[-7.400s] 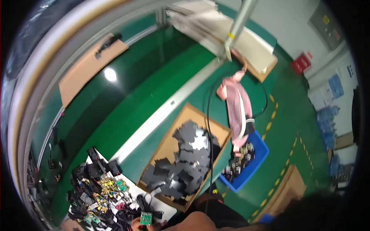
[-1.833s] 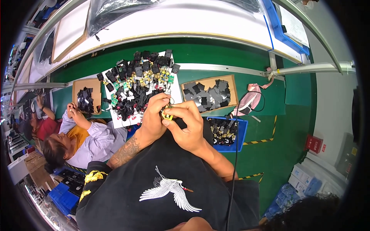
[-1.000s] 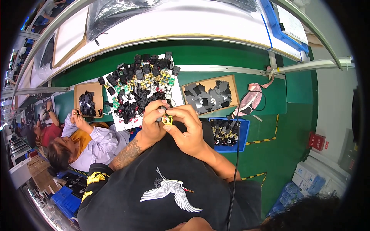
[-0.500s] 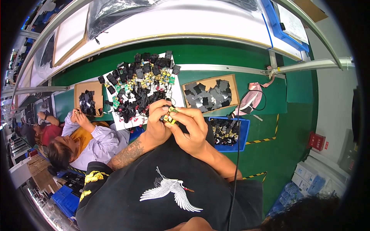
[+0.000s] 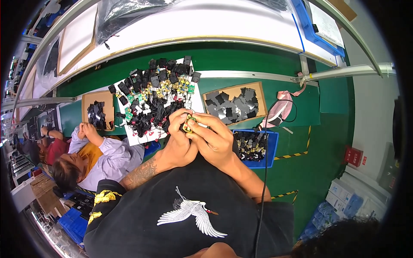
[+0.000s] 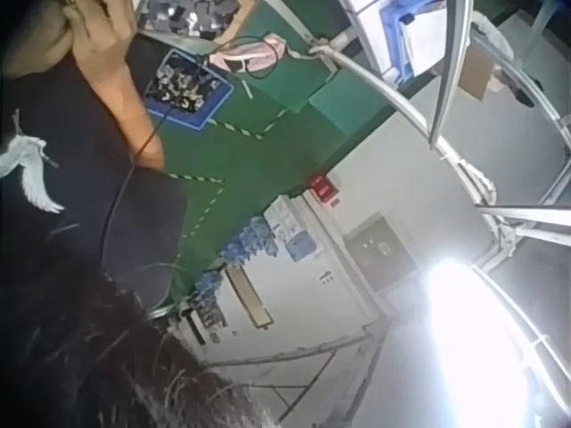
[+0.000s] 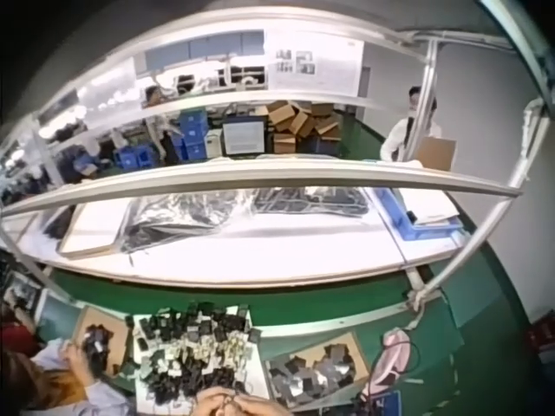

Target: The person is assembling electronic circuit boards with plastic components at a factory workstation.

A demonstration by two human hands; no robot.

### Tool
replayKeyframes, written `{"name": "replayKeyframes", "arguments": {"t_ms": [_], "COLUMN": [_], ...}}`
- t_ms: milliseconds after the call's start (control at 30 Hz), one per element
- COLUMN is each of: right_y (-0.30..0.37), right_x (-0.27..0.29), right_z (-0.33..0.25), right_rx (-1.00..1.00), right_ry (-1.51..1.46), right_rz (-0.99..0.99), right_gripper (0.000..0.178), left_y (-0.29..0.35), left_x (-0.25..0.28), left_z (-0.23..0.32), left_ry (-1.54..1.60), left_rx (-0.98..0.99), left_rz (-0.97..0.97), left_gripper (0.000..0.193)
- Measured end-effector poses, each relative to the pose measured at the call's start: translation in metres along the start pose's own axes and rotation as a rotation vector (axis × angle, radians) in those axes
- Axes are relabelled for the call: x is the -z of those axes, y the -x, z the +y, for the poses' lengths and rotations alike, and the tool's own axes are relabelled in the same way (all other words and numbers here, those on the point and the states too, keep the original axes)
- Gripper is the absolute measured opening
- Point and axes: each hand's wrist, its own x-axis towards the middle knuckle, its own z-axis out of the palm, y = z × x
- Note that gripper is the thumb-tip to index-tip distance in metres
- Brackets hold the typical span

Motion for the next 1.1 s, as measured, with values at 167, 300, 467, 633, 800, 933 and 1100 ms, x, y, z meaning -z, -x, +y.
{"name": "replayKeyframes", "arguments": {"t_ms": [167, 300, 467, 633, 800, 933, 1100], "right_y": [0.004, 0.006, 0.004, 0.006, 0.025, 0.048, 0.074], "right_x": [-0.002, -0.005, 0.000, 0.009, 0.028, 0.047, 0.058], "right_z": [0.003, 0.006, 0.010, 0.024, 0.047, 0.069, 0.087], "right_rx": [-0.023, -0.086, -0.213, -0.326, -0.540, -0.618, -0.761], "right_ry": [-0.013, -0.013, -0.139, -0.369, -0.445, -0.423, -0.339], "right_rz": [-0.032, -0.082, -0.148, -0.146, 0.170, 0.254, 0.249], "right_gripper": [0.033, 0.032, 0.029, 0.047, 0.051, 0.046, 0.038], "left_y": [0.005, 0.011, 0.014, -0.002, -0.026, -0.071, -0.165], "left_x": [0.002, 0.001, 0.002, 0.001, 0.000, -0.051, -0.116], "left_z": [-0.004, -0.013, -0.022, -0.030, -0.033, -0.066, -0.155], "left_ry": [0.013, 0.036, 0.316, 0.512, 0.521, 0.459, 0.698], "left_rx": [0.042, 0.099, 0.229, 0.411, 0.510, 0.478, 0.590], "left_rz": [-0.026, -0.020, 0.010, 0.073, -0.059, -0.266, -0.211], "left_gripper": [0.069, 0.072, 0.066, 0.045, 0.029, 0.032, 0.040]}}
